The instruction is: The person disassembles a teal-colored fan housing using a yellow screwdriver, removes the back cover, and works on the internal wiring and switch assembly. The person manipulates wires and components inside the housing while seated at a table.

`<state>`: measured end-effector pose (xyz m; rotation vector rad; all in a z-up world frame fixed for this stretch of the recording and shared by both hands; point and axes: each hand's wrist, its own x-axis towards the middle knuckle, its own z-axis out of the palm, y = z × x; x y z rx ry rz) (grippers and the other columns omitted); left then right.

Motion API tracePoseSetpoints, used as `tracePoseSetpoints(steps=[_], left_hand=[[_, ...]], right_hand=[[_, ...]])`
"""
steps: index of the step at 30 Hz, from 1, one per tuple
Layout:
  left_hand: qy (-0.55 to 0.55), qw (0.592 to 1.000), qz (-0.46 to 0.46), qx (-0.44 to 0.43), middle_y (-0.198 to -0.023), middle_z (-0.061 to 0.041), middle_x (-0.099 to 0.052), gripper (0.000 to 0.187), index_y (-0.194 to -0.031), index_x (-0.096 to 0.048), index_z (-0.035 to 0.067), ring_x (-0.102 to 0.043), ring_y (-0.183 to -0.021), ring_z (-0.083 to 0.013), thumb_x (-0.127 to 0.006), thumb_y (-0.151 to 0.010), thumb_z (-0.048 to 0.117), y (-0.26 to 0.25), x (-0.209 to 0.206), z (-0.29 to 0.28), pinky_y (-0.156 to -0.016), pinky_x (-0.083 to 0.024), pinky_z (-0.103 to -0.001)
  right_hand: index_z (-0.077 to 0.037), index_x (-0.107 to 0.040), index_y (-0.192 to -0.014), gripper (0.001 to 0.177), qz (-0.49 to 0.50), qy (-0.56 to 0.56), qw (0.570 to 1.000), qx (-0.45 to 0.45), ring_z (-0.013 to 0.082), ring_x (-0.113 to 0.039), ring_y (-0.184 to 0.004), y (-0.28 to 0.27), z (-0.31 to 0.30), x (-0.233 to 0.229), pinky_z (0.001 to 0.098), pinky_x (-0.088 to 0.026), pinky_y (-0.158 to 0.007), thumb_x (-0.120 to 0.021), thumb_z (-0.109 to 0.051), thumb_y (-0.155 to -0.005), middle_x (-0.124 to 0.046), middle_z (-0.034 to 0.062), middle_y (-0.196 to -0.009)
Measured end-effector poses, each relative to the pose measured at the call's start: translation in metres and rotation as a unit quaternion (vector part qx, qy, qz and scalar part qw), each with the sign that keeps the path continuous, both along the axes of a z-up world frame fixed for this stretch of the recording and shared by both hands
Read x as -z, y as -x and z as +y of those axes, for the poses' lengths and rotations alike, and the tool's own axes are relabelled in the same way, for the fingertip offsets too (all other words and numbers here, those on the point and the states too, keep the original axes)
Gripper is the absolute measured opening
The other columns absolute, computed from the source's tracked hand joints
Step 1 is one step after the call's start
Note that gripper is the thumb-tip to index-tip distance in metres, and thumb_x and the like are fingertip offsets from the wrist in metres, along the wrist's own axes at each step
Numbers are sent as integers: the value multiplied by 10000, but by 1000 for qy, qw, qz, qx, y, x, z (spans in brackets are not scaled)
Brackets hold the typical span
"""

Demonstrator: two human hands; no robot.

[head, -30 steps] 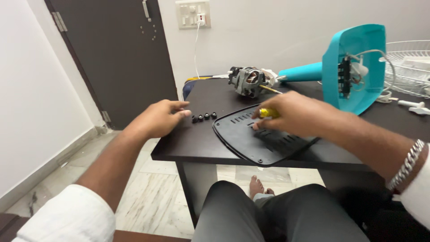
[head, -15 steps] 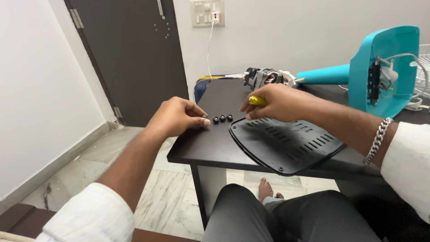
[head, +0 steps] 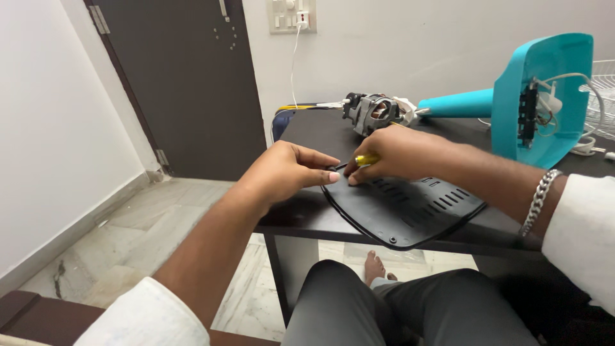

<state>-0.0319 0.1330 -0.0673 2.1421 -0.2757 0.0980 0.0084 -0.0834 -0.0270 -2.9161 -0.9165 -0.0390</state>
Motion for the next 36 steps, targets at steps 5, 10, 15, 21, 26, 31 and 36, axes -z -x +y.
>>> tracePoseSetpoints(steps=[5, 10, 15, 21, 26, 31, 36], left_hand=[[-11, 999, 7, -35, -1032, -95, -833, 378, -1185, -793, 169, -763, -946, -160, -785, -817, 256, -3, 2, -7, -881, -564, -302], [-117, 986, -41, -112, -1004, -90, -815, 306, -1089, -826, 146, -774, -934, -166, -787, -807, 260, -6, 3, -14, -879, -569, -294], [-129, 981, -63, -133, -985, -98, -812, 312, -1081, -829, 180, -779, -922, -199, -765, -796, 290, -7, 6, -21, -889, -574, -322], [-107, 984, -70, -125, -973, -89, -815, 322, -1073, -825, 185, -781, -909, -195, -775, -794, 337, -9, 9, -16, -870, -576, -319], [-73, 980, -71, -169, -998, -76, -806, 337, -1117, -806, 172, -784, -911, -203, -743, -831, 339, -14, 12, 0, -856, -584, -331], [-112, 968, -99, -203, -1102, -97, -781, 406, -1242, -745, 152, -748, -1034, -225, -726, -868, 309, -26, 11, 30, -941, -549, -348], [-170, 968, -64, -175, -1187, -119, -749, 471, -1300, -701, 146, -710, -1122, -264, -712, -894, 385, -28, 15, 41, -989, -519, -364]], right_hand=[[-268, -779, -1151, 457, -75, 26, 996, 29, 294, -723, -999, 18, 6, 4, 435, -574, -883, -735, -573, -813, -780, 82, -1024], [-298, -771, -1180, 433, -68, 23, 997, 26, 299, -725, -989, 14, 6, 2, 435, -572, -886, -727, -538, -823, -778, 80, -1033], [-230, -786, -1131, 411, -49, -40, 998, -25, 272, -731, -988, -1, -2, 3, 403, -560, -895, -751, -490, -815, -778, 68, -1060], [-226, -805, -1115, 317, -8, -70, 997, -41, 222, -760, -976, -15, -9, 6, 384, -561, -917, -738, -360, -836, -809, 46, -1040], [-213, -792, -1142, 339, -5, -86, 995, -42, 212, -745, -1026, -25, -6, -1, 376, -547, -957, -746, -371, -846, -794, 40, -1091], [-209, -784, -1169, 368, 1, -107, 994, -36, 204, -744, -1073, -34, -2, -7, 363, -538, -995, -746, -394, -853, -797, 43, -1129], [-200, -787, -1179, 391, 19, -109, 992, -55, 209, -738, -1088, -43, 13, -3, 356, -525, -996, -744, -413, -855, -796, 54, -1133]])
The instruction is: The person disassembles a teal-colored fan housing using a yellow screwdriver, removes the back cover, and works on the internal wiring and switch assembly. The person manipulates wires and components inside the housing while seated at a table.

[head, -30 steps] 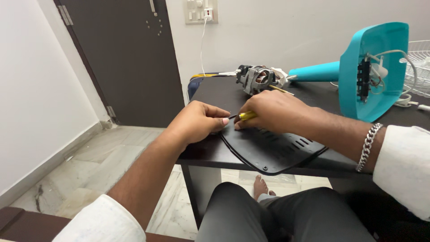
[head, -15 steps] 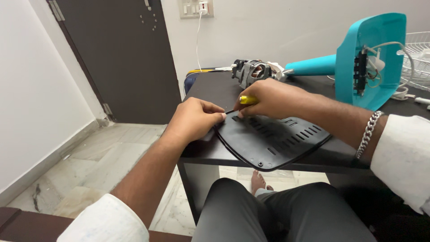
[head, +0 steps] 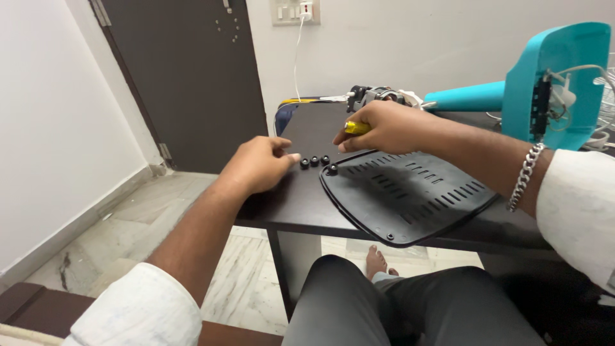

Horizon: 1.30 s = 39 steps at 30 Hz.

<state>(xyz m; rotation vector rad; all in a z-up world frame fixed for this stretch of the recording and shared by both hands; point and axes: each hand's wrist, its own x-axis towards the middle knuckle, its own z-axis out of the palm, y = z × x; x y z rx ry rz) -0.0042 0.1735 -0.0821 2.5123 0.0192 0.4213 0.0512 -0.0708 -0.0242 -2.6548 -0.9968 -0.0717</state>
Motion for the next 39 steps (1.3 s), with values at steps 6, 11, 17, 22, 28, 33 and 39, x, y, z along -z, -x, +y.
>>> tracePoseSetpoints(steps=[6, 11, 17, 22, 28, 33, 39], left_hand=[[13, 1000, 11, 11, -1111, -121, -777, 449, -1201, -767, 156, -745, -1047, -259, -716, -878, 463, 8, 3, -9, -945, -555, -356], [34, 999, 6, 17, -1042, -94, -800, 354, -1090, -816, 147, -772, -979, -222, -755, -839, 389, 13, -1, -12, -909, -572, -338], [36, 999, 15, 32, -1003, -73, -815, 300, -1029, -816, 118, -784, -953, -195, -753, -819, 322, 14, -5, -11, -888, -581, -329], [40, 999, -21, 16, -999, -102, -800, 326, -1042, -799, 96, -774, -939, -199, -742, -821, 329, 21, -8, -18, -887, -580, -332], [57, 997, -43, 29, -958, -76, -807, 319, -1009, -806, 116, -768, -933, -190, -718, -815, 353, 22, -16, -33, -872, -570, -334], [94, 993, -59, 32, -937, -67, -805, 321, -1000, -800, 106, -770, -902, -176, -716, -814, 354, 18, -14, -37, -841, -576, -325], [113, 992, -61, 19, -922, -66, -801, 324, -1002, -796, 88, -769, -868, -174, -711, -823, 345, 14, -5, -32, -814, -582, -324]], right_hand=[[-196, -787, -1190, 398, 23, -8, 999, -26, 217, -744, -1078, -16, 17, 12, 358, -523, -985, -739, -429, -871, -797, 65, -1127], [-209, -805, -1157, 388, 23, 50, 998, -1, 231, -744, -989, -20, 27, 13, 375, -533, -931, -757, -439, -848, -810, 75, -1049], [-150, -811, -1094, 371, 0, 24, 1000, -9, 239, -755, -915, -16, 24, 10, 366, -551, -881, -778, -398, -819, -810, 94, -987], [-134, -813, -1078, 372, -3, 9, 1000, -11, 211, -755, -904, -13, 15, 4, 347, -551, -878, -779, -401, -821, -812, 85, -981], [-154, -818, -1089, 369, 31, 16, 999, -10, 191, -743, -892, -7, 0, 3, 339, -546, -863, -769, -398, -817, -815, 68, -961], [-136, -822, -1096, 349, 67, 11, 997, -31, 178, -741, -902, -10, -5, 13, 327, -555, -864, -776, -353, -826, -829, 63, -957], [-156, -808, -1149, 335, 66, -9, 997, -45, 142, -749, -942, -13, -3, 20, 301, -548, -905, -731, -316, -865, -831, 38, -1001]])
